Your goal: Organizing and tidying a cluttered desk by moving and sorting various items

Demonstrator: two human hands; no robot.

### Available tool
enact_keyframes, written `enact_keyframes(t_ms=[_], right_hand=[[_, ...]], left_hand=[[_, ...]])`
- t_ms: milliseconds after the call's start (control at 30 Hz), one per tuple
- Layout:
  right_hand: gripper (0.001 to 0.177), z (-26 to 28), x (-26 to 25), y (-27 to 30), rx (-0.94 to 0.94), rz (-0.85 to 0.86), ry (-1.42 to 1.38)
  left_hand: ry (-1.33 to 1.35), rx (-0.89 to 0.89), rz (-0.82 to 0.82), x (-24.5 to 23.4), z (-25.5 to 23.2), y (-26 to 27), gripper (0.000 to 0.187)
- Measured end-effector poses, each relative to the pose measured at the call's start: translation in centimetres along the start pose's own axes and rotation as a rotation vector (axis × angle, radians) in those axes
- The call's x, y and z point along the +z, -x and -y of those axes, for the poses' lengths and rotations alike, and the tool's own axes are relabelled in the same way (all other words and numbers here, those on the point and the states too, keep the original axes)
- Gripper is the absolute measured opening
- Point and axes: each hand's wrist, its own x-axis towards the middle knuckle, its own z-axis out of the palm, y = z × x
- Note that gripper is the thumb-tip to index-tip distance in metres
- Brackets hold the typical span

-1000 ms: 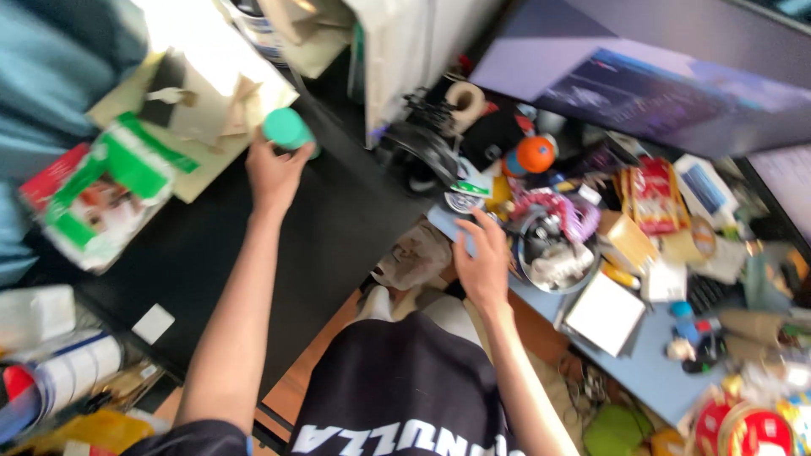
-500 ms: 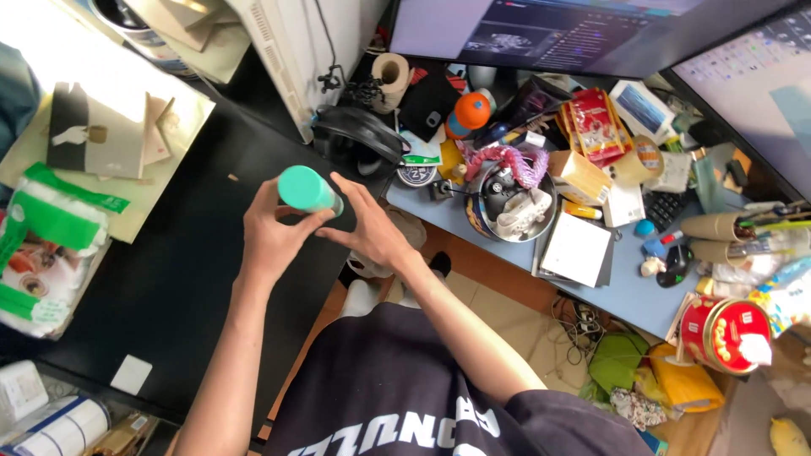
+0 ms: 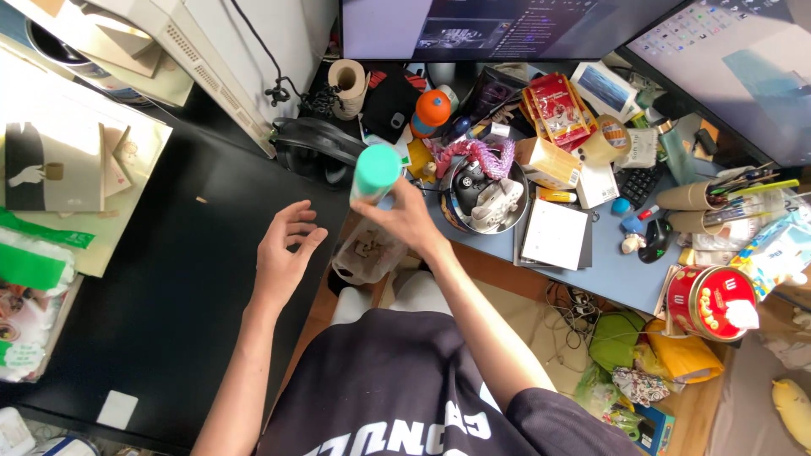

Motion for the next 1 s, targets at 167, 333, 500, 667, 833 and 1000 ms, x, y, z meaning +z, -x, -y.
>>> enact_keyframes(t_ms=[167,333,500,667,833,1000], right_hand=[[0.057,-0.9,-5.2,-2.8,0.017,-0.157,0.12],[0.055,-3.3,-10.8,-6.3,0.048,-0.153,0.244],[0.07,-4.7,-13.4,-8.0,-0.057,-0.138,0.228],[0.074,-8.9,-14.0,-8.4,-0.043,-0.129,0.19],[0.073,-9.7,-13.9,-8.3,-0.074,-0.119,0.165],[0.077,-14.0,-13.8,-8.6,-0.117,-0.096,0.335]], left_hand=[[-0.049,-0.14,0.015,0.2,0.1,0.3,0.047],[-0.094,-0.227,-0.025,1.1,0.1,0.8,0.043],[0.003,-0.284,-0.103,2.8,0.8,1.2,0.039],[0.046,-0.327,-0.127,4.9,1.1,1.3,0.038],[0.082,-0.348,-0.153,6.5,0.7,1.3,0.038],[0.13,-0.347,-0.182,7.5,0.3,1.3,0.038]])
